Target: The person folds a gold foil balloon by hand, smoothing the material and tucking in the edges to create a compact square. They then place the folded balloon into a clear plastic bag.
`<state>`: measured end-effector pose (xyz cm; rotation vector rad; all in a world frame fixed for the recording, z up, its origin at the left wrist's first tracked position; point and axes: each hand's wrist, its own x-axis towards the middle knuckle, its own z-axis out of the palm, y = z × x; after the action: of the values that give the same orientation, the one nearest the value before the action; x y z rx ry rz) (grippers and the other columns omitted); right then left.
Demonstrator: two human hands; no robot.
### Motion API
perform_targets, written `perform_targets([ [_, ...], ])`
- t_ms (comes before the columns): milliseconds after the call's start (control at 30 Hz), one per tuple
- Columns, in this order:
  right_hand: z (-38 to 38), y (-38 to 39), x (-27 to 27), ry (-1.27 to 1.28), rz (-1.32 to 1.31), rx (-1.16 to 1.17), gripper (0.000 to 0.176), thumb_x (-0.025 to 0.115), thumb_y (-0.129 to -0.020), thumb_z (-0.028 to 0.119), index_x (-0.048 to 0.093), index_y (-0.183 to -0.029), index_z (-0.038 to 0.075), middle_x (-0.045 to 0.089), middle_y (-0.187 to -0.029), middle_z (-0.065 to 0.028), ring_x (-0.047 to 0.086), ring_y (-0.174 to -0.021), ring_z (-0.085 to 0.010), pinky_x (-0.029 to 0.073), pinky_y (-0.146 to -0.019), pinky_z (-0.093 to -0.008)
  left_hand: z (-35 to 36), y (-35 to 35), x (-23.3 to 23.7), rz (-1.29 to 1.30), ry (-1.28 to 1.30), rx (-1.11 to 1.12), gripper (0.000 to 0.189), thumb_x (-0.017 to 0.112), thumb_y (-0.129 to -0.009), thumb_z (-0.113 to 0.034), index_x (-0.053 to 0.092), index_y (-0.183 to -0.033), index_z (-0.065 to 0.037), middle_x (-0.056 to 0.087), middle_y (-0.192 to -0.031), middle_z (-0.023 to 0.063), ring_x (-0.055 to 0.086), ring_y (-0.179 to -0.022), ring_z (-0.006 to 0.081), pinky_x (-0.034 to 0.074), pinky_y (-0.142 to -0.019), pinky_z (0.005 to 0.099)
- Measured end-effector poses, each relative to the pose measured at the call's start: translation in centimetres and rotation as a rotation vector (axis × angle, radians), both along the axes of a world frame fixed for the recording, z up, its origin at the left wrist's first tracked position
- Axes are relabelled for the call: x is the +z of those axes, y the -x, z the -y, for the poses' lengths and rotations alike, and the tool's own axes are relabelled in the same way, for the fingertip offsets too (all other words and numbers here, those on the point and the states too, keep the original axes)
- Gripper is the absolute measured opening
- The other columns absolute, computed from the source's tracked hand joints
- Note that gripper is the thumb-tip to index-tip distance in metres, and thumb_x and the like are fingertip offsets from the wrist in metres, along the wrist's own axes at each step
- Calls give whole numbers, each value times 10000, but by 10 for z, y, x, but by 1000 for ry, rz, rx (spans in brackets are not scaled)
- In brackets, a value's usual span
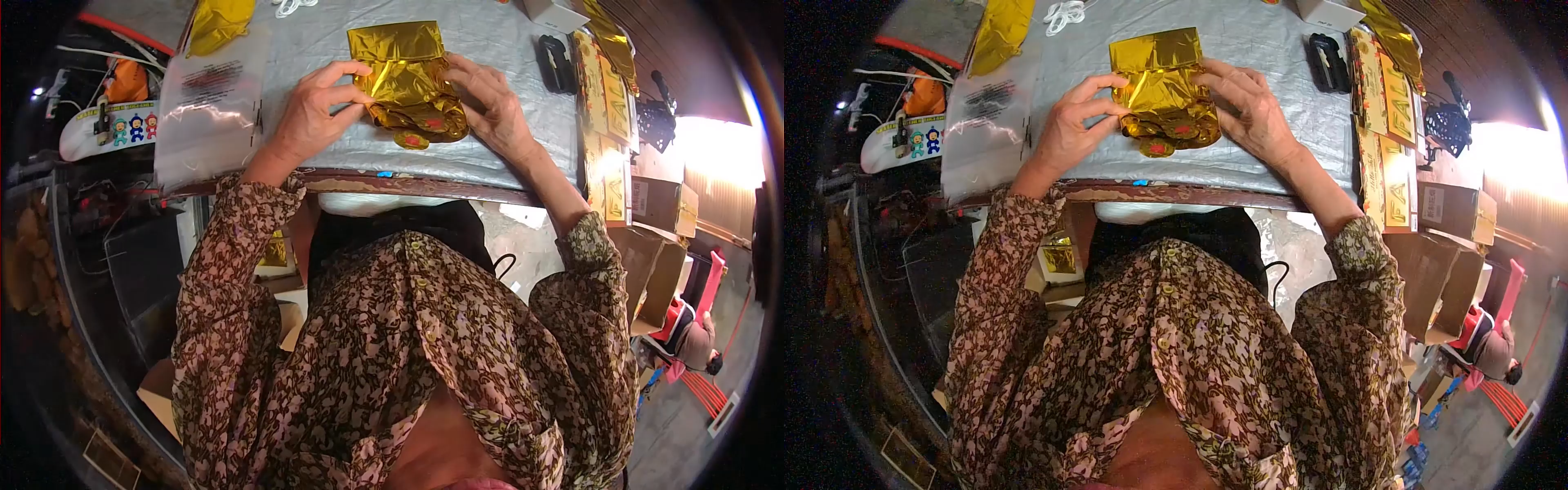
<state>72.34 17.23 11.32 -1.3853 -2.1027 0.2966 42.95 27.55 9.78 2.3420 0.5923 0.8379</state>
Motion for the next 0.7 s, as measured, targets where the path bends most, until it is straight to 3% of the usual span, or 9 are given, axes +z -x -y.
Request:
perform_targets([
  [100,1,2,2,1,-153,-72,411,745,-828,10,669,-1224,85,641,-1367,-87,583,-1227,-324,426,-1085,-404,1,0,1,0,23,2,48,742,-841,-62,756,-886,-52,683,-1235,73,687,-1060,298,535,-918,410],
  [167,-1,2,2,-76,-107,-119,344,755,-832,65,689,-1169,87,662,-1216,-75,584,-1156,-307,434,-1052,-395,2,1,2,-7,-4,8,48,745,-841,-64,758,-886,-55,687,-1226,69,688,-1065,294,536,-920,407],
  [267,-3,-8,-5,-1,17,-48,278,725,-834,68,712,-1111,78,648,-1121,-61,577,-1110,-288,437,-1020,-387,2,0,1,-6,19,7,46,747,-844,-68,760,-887,-57,690,-1221,64,689,-1068,292,534,-928,406],
  [700,-10,-15,-2,29,16,27,245,700,-789,-22,750,-1015,57,702,-1118,-47,597,-1098,-250,391,-1036,-387,6,0,6,-7,18,12,84,750,-821,-54,730,-902,-59,687,-1231,71,680,-1098,301,529,-956,410],
])
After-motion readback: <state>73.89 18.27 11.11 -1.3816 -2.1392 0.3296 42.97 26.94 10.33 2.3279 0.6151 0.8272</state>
